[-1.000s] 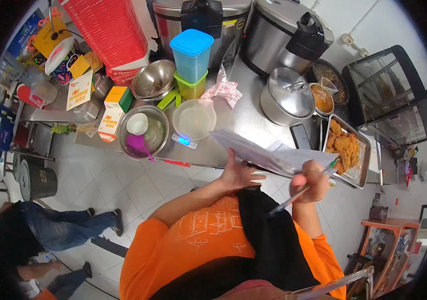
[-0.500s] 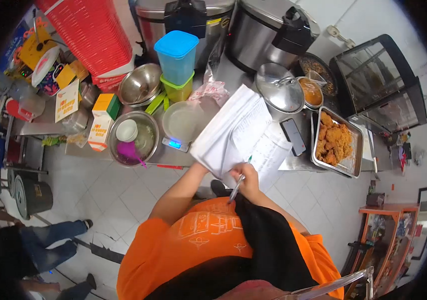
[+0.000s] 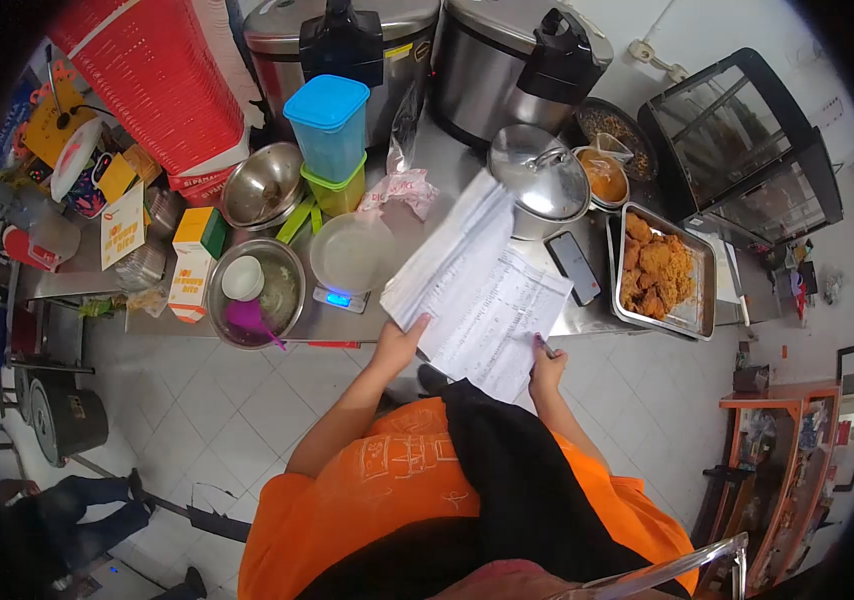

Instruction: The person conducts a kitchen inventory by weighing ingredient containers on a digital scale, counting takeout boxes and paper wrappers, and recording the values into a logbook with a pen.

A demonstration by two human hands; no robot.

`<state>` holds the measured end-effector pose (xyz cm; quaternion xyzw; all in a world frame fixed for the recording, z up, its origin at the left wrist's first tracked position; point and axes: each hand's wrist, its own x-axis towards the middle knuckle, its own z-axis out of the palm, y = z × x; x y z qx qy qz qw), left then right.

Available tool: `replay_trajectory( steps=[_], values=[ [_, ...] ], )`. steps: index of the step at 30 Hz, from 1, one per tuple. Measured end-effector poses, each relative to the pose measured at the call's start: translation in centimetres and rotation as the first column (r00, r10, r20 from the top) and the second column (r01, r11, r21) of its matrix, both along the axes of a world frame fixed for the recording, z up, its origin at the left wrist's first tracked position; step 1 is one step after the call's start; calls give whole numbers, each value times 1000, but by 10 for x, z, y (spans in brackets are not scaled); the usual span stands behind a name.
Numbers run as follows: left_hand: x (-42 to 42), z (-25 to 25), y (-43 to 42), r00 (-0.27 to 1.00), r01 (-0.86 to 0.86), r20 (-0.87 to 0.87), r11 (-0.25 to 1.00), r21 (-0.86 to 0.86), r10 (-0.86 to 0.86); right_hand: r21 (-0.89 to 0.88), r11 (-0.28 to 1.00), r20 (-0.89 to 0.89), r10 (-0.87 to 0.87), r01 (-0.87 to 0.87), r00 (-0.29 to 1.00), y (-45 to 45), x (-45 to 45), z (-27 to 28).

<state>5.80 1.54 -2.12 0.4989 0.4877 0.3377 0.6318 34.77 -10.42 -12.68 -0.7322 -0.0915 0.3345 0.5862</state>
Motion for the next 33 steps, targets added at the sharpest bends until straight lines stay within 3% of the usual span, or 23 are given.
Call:
replay_trajectory(
  steps=[1, 2, 5, 7, 9, 10, 11, 12, 13, 14, 15, 17, 18, 19, 21, 22, 23, 24, 27, 28, 29, 31, 33],
  values=[
    [3, 11, -2, 997, 43, -69, 999, 5, -42, 78, 997, -286, 16, 7, 958, 0, 5, -3],
    [7, 18, -3, 987, 85, -137, 996, 9, -83, 243, 970, -416, 95, 10, 905, 10, -20, 56],
    [14, 3, -9, 972, 177, 118, 963, 201, -203, 134, 961, -340, 272, -240, 900, 13, 0, 77],
    [18, 0, -9, 972, 175, 103, 946, 273, -210, 293, 936, -278, 279, -196, 919, 11, 5, 102],
    [17, -4, -12, 970, 171, 102, 922, 347, -219, 139, 961, -41, 246, -238, 968, 3, 36, 126],
    [17, 9, -19, 982, 84, 164, 992, 96, -99, 176, 940, 62, 287, -294, 956, -9, 52, 144],
    [20, 11, -21, 960, 30, 279, 999, -25, -22, 211, 946, 177, 209, -245, 962, -15, 53, 171],
    [23, 12, -23, 922, -10, 382, 989, -151, 67, 280, 909, 260, 239, -310, 936, -18, 46, 216],
    [26, 15, -24, 868, -33, 469, 960, -277, 165, 231, 933, 363, 179, -274, 915, -26, 46, 245],
    [27, 31, -24, 874, -60, 439, 943, -326, 207, 265, 938, 377, 110, -221, 920, -36, 53, 261],
    [36, 16, -26, 930, -175, 294, 970, -171, 220, 360, 895, 336, 138, -263, 932, -32, 27, 303],
    [53, -13, -29, 952, -301, -5, 935, 186, 307, 484, 802, 369, 176, -351, 913, -40, 35, 317],
    [54, -16, -28, 987, -116, -68, 937, 330, 146, 503, 760, 400, 217, -412, 890, -35, 26, 330],
    [59, -8, -23, 997, 32, 56, 965, 260, -48, 519, 715, 431, 254, -468, 866, -26, 14, 341],
    [81, 6, -16, 858, 353, 328, 918, 180, -394, 456, 757, 481, 233, -468, 845, -6, -14, 348],
    [91, 13, -16, 780, 420, 491, 906, 49, -388, 426, 776, 506, 222, -466, 833, 2, -20, 350],
    [102, 18, -16, 687, 496, 640, 866, -66, -345, 346, 747, 545, 332, -567, 770, 8, -4, 341],
    [107, 23, -15, 583, 577, 768, 801, -160, -266, 379, 739, 467, 367, -557, 805, 16, -2, 329],
    [102, 4, -7, 539, 596, 828, 764, -246, -154, 450, 667, 263, 537, -594, 801, 40, 20, 280],
    [94, 2, -6, 640, 531, 768, 740, -414, -29, 482, 655, 196, 567, -582, 800, 46, 24, 262],
    [84, -2, -2, 681, 510, 732, 732, -452, -23, 461, 646, 164, 612, -608, 774, 51, 44, 231],
    [65, -24, 1, 686, 491, 727, 757, -431, -32, 367, 715, -5, 641, -595, 767, 62, 41, 204],
    [63, -44, -6, 822, 369, 564, 831, -416, -83, 163, 735, -49, 673, -658, 738, 73, 58, 148]
  ],
)
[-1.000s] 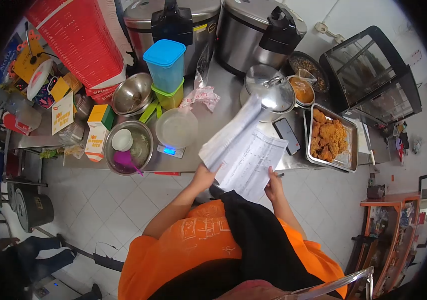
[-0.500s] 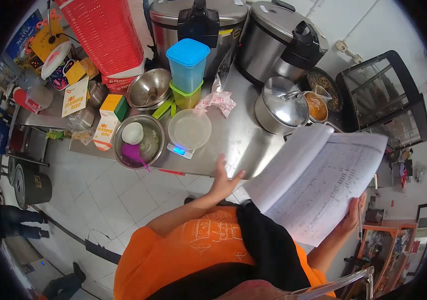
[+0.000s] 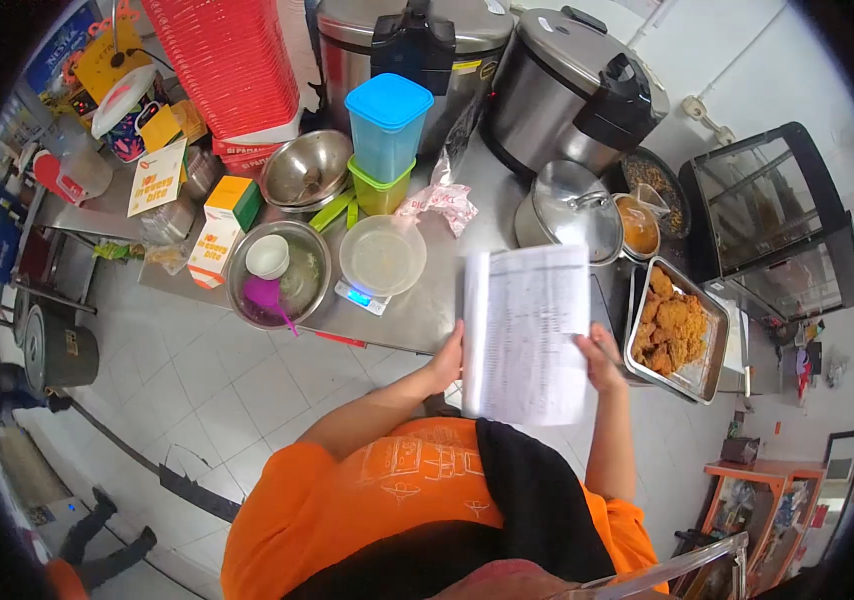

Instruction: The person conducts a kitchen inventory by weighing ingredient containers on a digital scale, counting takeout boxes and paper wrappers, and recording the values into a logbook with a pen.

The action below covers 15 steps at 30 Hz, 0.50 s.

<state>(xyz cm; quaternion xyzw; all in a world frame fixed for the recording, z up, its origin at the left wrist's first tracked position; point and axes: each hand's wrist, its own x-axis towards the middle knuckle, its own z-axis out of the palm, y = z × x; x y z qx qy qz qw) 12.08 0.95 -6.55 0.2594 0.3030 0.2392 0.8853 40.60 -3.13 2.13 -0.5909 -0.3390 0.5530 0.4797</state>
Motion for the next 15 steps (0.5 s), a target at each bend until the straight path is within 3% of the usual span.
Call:
replay_trajectory(
  steps=[1, 2, 4, 5, 7, 8, 9, 10, 12, 13, 14, 15],
  values=[
    [-1, -23, -3, 998, -34, -49, 999, 5, 35, -12, 1000, 133, 0, 2, 991, 6, 14, -42],
    [1, -43, -4, 997, -72, -33, 997, 36, 73, -42, 999, 70, 10, -7, 997, 8, 17, -59],
    [2, -68, -4, 989, -146, 0, 985, 96, 146, -180, 984, 150, 21, 6, 988, 8, 11, -60],
    [6, -66, -2, 962, -193, -155, 963, 186, 223, -47, 999, 36, -26, 28, 999, 6, 11, -74],
    [23, -59, 5, 815, -235, -429, 900, 368, 389, 45, 993, 151, -115, 109, 982, 12, 12, -101],
    [26, -42, 10, 777, -258, -456, 881, 398, 434, 94, 985, 203, -162, 146, 966, 15, 12, -108],
    [27, -16, 16, 737, -276, -481, 861, 426, 474, 33, 991, 227, -131, 127, 965, 15, 13, -101],
    [26, -1, 20, 695, -288, -507, 844, 453, 510, 151, 980, 469, -186, 129, 863, 16, 9, -99],
    [18, -18, 30, 587, -103, -527, 702, 705, 615, 368, 929, 807, -338, 34, 484, 22, -6, -96],
    [13, -25, 31, 534, 8, -515, 605, 796, 671, 299, 952, 827, -289, 58, 482, 28, -19, -81],
    [2, -17, 26, 555, 19, -467, 550, 835, 689, 420, 908, 773, -359, 2, 523, 36, -30, -85],
    [-14, -9, 19, 575, 29, -416, 490, 871, 705, 330, 943, 759, -239, -42, 606, 43, -39, -87]
  ],
)
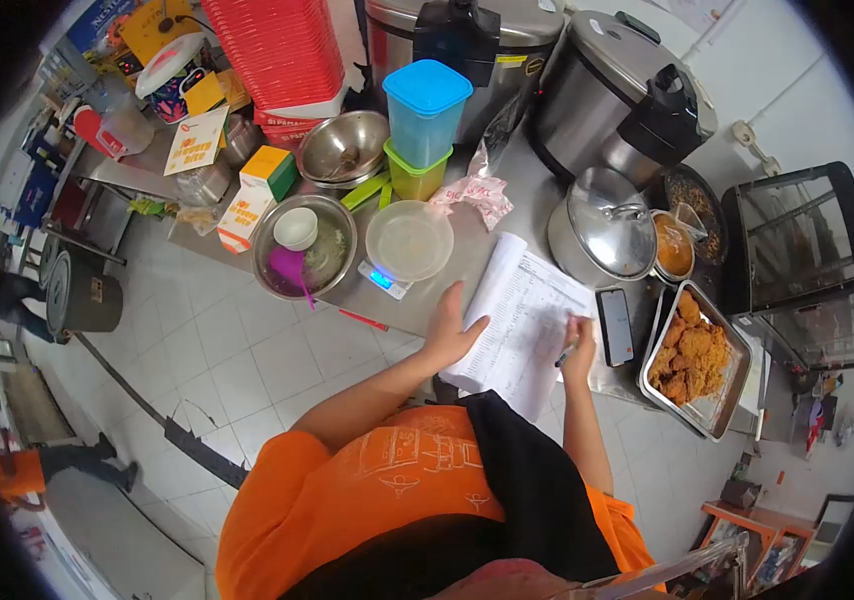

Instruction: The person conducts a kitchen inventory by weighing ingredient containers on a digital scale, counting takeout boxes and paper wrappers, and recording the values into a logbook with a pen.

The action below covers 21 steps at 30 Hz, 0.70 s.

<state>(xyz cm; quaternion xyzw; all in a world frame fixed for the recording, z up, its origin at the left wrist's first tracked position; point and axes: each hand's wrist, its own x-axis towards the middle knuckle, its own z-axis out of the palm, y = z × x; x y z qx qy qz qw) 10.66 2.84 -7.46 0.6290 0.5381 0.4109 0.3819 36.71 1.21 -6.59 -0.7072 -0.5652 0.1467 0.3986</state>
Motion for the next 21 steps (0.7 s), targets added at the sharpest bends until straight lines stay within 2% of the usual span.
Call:
replay_trajectory(
  steps=[1, 3, 5, 7, 10, 11, 14, 17, 20, 21],
  values=[
    [-17, 12, -7, 1000, 27, 1, 997, 74, -27, -91, 992, -81, 75, -82, 994, 11, -17, 11],
    [-49, 23, -36, 982, 50, 181, 998, -37, -42, -134, 961, -412, 168, -242, 895, 39, -59, 53],
    [-84, 10, -67, 984, -2, 176, 978, -207, 39, -87, 950, -241, 272, -300, 931, 78, -89, 73],
    [-124, -33, -105, 990, -75, 99, 966, -247, 102, 297, 856, -6, 445, -423, 896, 135, -115, 74],
    [-175, -98, -174, 920, -346, -318, 859, -377, 231, 457, 814, -11, 408, -358, 913, 179, -182, 164],
    [-193, -131, -203, 865, -427, -442, 812, -398, 238, 516, 786, -11, 404, -341, 914, 196, -200, 177],
    [-232, -201, -303, 835, -550, -352, 612, -569, 423, 623, 648, 206, 404, -437, 891, 241, -241, 190],
    [-237, -205, -377, 763, -569, -354, 302, -765, 541, 569, 689, 254, 372, -449, 893, 267, -254, 176],
    [-225, -194, -420, 706, -500, -367, 59, -864, 606, 758, 507, 244, 365, -411, 899, 278, -252, 175],
    [-220, -193, -429, 701, -481, -359, 37, -876, 616, 744, 553, 187, 366, -375, 912, 274, -251, 169]
  ],
)
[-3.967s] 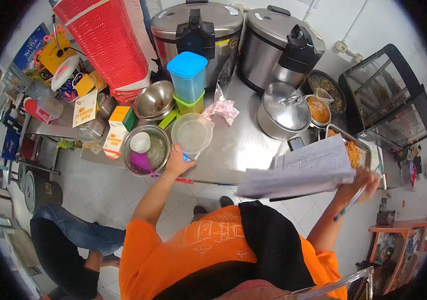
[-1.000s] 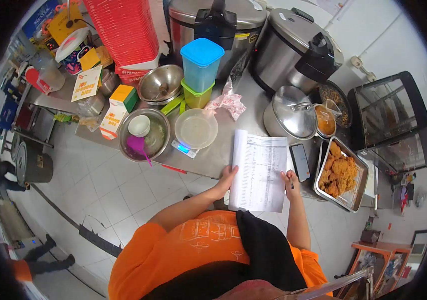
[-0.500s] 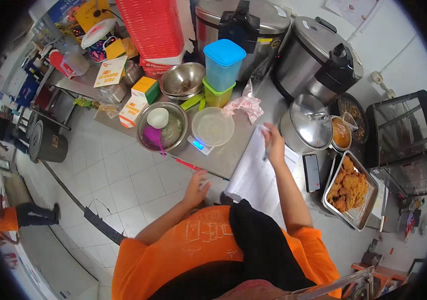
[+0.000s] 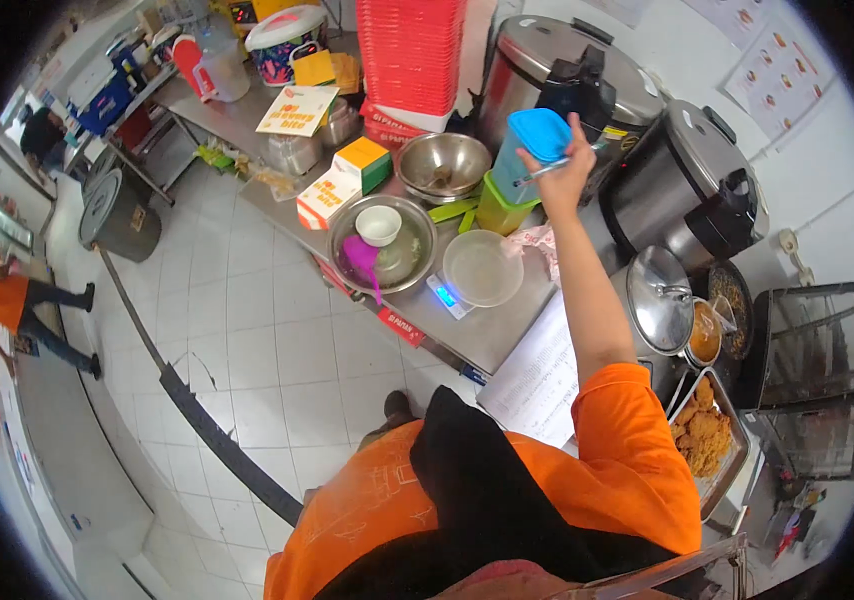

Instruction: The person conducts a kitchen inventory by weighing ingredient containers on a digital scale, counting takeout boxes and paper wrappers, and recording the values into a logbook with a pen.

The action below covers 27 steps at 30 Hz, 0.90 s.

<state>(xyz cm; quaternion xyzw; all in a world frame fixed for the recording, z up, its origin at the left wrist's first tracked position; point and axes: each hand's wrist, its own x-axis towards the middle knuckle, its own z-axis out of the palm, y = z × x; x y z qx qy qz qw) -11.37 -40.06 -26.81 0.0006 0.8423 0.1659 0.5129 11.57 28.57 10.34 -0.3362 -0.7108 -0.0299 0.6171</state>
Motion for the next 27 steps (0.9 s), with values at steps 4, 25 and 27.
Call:
replay_trajectory(
  steps=[4, 25, 27],
  values=[
    [14, 0, -12, 996, -39, 82, 999, -9, 39, 42, 995, -48, 94, -92, 994, -38, 1, 10],
    [-60, 38, 124, 954, 68, 263, 957, 284, -146, -435, 891, 5, 150, -133, 989, -208, 42, -100],
    [-76, 35, 120, 858, 263, 403, 947, 186, -317, -634, 752, -106, 147, -181, 983, -278, 81, -119]
  ],
)
